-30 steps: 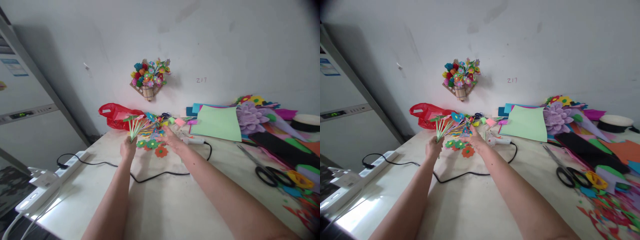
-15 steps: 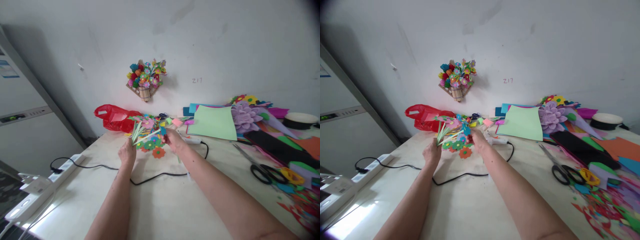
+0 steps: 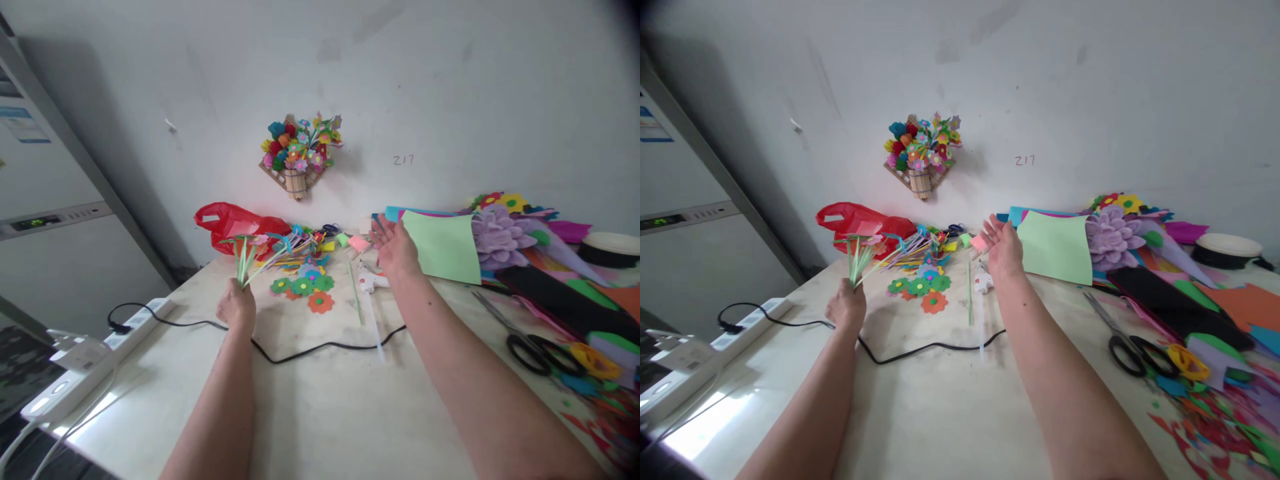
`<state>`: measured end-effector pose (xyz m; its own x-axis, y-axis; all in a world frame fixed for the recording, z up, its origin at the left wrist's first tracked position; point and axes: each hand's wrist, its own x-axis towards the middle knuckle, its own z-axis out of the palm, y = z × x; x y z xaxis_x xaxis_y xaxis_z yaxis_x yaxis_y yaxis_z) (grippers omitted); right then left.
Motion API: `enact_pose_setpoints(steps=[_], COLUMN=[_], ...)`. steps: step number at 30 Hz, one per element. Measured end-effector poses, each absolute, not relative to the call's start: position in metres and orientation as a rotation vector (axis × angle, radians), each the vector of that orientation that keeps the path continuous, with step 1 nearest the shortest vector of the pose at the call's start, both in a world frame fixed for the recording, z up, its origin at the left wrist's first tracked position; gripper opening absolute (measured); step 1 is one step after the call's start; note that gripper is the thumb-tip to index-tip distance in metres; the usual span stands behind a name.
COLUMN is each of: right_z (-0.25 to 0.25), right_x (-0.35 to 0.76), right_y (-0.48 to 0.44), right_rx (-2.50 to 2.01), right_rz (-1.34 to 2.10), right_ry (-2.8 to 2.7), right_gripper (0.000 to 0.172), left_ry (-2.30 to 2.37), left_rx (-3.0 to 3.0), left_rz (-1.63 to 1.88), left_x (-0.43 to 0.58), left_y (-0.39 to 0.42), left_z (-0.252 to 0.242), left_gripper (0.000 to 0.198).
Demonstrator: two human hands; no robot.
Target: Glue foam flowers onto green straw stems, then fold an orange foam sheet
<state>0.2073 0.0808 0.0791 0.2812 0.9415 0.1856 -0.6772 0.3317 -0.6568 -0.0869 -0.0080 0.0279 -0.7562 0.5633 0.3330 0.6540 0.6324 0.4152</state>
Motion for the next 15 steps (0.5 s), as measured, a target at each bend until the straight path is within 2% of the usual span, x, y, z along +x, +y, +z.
enact_pose_setpoints(steps=[5, 11, 15], right_z=[0.080, 0.075, 0.066], right_x=[0.211, 0.192, 0.200], right_y=[0.081, 0.078, 0.090], right_rx=[-0.521, -0.643, -0.734], right_rz=[1.077, 1.114, 0.855], right_ry=[-0.630, -0.699, -0.638], right_gripper=[0.016, 0.014, 0.016], left_ry=[-2.751, -2.782, -2.814], left_rx=[-0.889, -0.820, -0.792], left_rz=[-0.801, -0.901, -0.970], left_x=[-0.098, -0.109, -0.116], left_y=[-0.007, -0.002, -0.001], left_z=[0.027, 0.021, 0.016], left_gripper=[0.040, 0.036, 0.033])
